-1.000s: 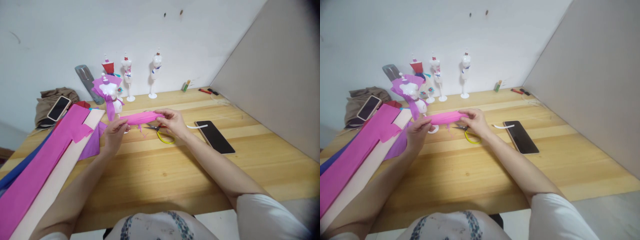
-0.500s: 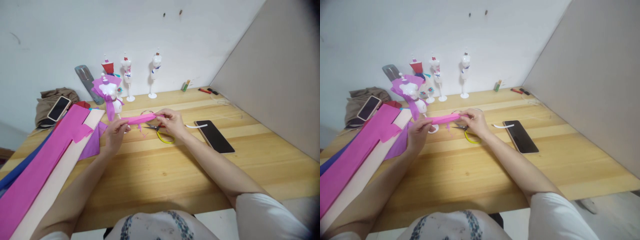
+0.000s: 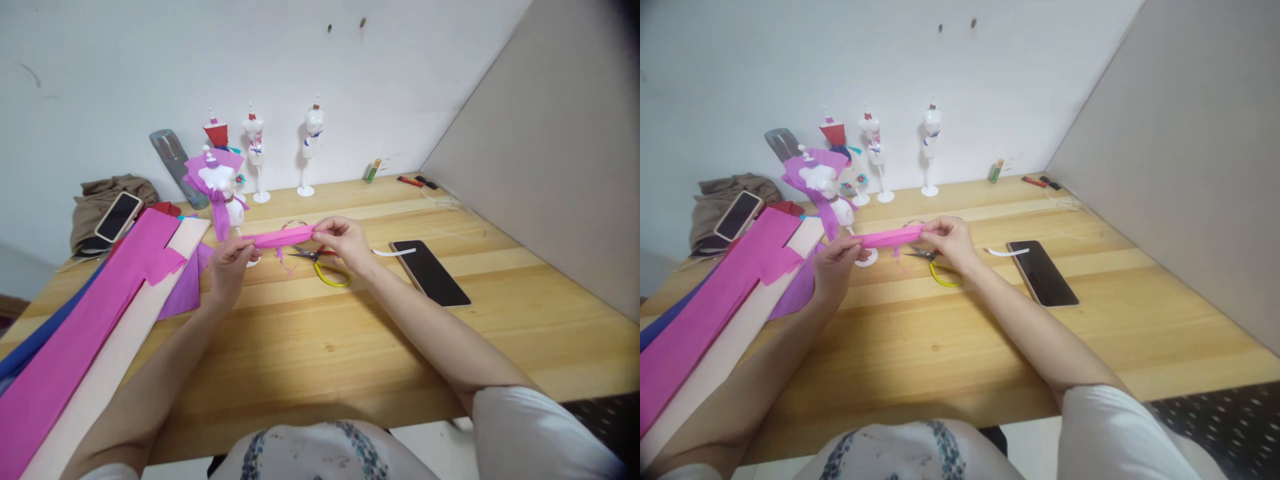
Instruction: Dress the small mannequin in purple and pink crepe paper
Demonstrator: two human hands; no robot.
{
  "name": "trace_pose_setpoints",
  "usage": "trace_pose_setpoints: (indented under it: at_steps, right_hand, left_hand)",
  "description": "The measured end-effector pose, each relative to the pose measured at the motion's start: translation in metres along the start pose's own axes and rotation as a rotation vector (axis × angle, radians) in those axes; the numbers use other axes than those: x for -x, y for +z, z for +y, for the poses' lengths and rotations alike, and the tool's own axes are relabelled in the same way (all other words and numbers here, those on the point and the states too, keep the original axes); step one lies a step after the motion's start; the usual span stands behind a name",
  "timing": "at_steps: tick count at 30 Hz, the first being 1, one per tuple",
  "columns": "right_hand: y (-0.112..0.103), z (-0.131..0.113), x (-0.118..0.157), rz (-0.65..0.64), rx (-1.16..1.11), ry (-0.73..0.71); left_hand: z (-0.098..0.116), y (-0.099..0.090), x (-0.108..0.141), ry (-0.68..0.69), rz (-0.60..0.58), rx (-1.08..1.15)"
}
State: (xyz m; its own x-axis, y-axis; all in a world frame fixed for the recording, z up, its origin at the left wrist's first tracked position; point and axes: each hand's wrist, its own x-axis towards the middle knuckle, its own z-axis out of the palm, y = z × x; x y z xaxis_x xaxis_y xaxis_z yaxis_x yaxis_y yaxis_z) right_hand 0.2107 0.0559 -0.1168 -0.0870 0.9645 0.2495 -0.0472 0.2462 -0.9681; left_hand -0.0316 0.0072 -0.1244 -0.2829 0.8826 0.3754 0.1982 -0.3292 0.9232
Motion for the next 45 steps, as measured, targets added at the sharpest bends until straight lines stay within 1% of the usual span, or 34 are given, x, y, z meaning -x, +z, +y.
trace_pose_setpoints:
  at_steps: [5, 10, 15, 18, 22, 26, 30, 38, 41, 45]
  right_hand:
    - [0.0, -0.004, 0.002, -0.003, -0.04, 0.011]
    - [0.0, 0.0, 0.0, 0.023, -0.046, 0.022]
    - [-0.001, 0.004, -0.001, 0.009, -0.081, -0.04]
    - [-0.001, 0.004, 0.0, -0.011, -0.07, -0.06]
    - [-0.001, 0.009, 0.0, -0.008, -0.007, -0.117]
    - [-0.001, 0.017, -0.003, 0.002, 0.112, -0.212]
    - [-0.003, 0.018, -0.004, 0.001, 0.275, -0.3]
    - [-0.005, 0.005, 0.001, -0.023, 0.497, -0.33]
    - [-0.005, 0.002, 0.001, -0.04, 0.525, -0.326]
    - [-0.006, 0.001, 0.001, -0.047, 0.467, -0.261]
  left_hand:
    - [-0.001, 0.001, 0.0, -0.015, -0.002, 0.046]
    - [0.0, 0.001, 0.001, -0.027, -0.01, 0.054]
    - [-0.001, 0.001, 0.001, -0.002, -0.012, 0.027]
    - [-0.002, -0.001, 0.0, 0.084, -0.032, -0.031]
    - [0.001, -0.004, 0.0, 0.239, -0.063, -0.19]
    - [0.004, -0.006, -0.001, 0.3, -0.088, -0.343]
    - [0.003, -0.007, 0.0, 0.299, -0.099, -0.404]
    - [0.002, -0.005, 0.001, 0.274, -0.1, -0.418]
    - [0.004, -0.004, 0.002, 0.263, -0.111, -0.442]
    - [0.004, -0.004, 0.003, 0.233, -0.113, -0.459]
